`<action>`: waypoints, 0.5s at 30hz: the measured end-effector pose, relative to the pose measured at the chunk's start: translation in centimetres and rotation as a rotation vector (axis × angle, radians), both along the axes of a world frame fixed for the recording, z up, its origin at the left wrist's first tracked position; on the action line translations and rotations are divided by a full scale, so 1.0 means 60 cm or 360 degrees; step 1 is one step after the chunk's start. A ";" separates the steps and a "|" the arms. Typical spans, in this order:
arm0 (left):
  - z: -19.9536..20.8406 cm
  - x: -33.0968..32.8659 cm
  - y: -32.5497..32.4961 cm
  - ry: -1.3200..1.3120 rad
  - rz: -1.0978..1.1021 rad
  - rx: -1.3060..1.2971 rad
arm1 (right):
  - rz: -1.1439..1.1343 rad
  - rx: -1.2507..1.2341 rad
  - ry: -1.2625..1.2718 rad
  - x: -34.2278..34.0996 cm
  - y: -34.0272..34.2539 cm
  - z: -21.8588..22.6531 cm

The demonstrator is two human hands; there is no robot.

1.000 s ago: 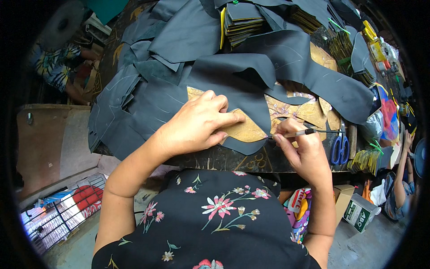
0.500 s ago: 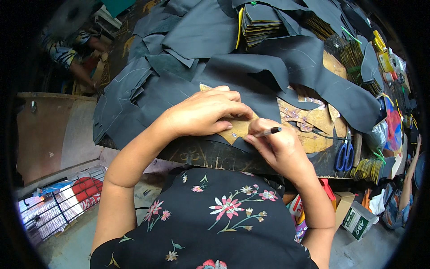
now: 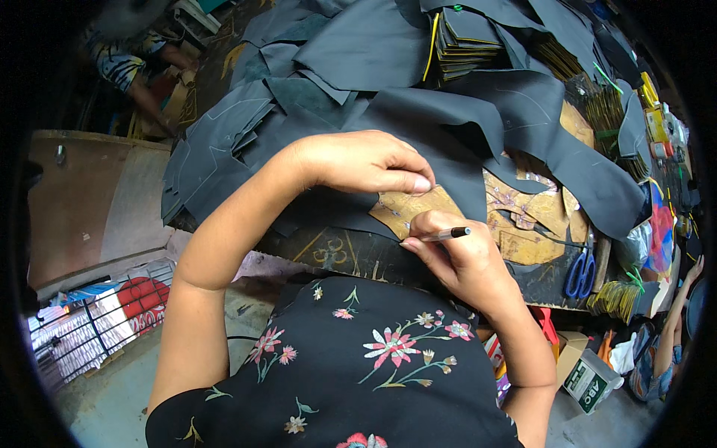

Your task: The person places a cardboard template on a dark fabric sheet, traces its outline with a white marker, then removes the template and sets the marked fabric aside. This sequence is repeated multiple times across the worktable.

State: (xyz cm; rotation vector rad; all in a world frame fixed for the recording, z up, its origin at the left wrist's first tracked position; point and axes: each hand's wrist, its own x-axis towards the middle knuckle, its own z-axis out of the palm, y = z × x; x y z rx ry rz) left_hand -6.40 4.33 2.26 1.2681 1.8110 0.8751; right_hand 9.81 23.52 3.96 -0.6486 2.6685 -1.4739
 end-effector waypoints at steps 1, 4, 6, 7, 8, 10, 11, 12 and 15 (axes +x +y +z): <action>0.002 -0.005 0.002 -0.0092 -0.0022 -0.0017 | 0.0017 0.0003 0.0026 -0.002 0.000 0.000; 0.011 -0.016 0.005 -0.0420 0.0076 -0.0222 | 0.0026 0.0017 0.0052 -0.012 -0.007 -0.002; 0.016 -0.019 0.007 -0.0605 0.0212 -0.0320 | 0.0035 -0.0023 0.0109 -0.023 -0.017 -0.007; 0.018 -0.019 0.008 -0.0697 0.0281 -0.0369 | 0.0039 -0.0045 0.0138 -0.029 -0.023 -0.010; 0.020 -0.020 0.010 -0.0719 0.0265 -0.0377 | 0.0043 -0.0062 0.0164 -0.035 -0.031 -0.015; 0.022 -0.019 0.010 -0.0663 0.0272 -0.0365 | 0.0050 -0.0093 0.0213 -0.046 -0.042 -0.024; 0.022 -0.018 0.010 -0.0647 0.0271 -0.0358 | 0.0044 -0.0049 0.0201 -0.048 -0.044 -0.026; 0.022 -0.017 0.009 -0.0619 0.0267 -0.0347 | 0.0038 -0.0008 0.0188 -0.049 -0.046 -0.028; 0.019 -0.014 0.006 -0.0556 0.0242 -0.0305 | 0.0006 0.0018 0.0141 -0.045 -0.041 -0.027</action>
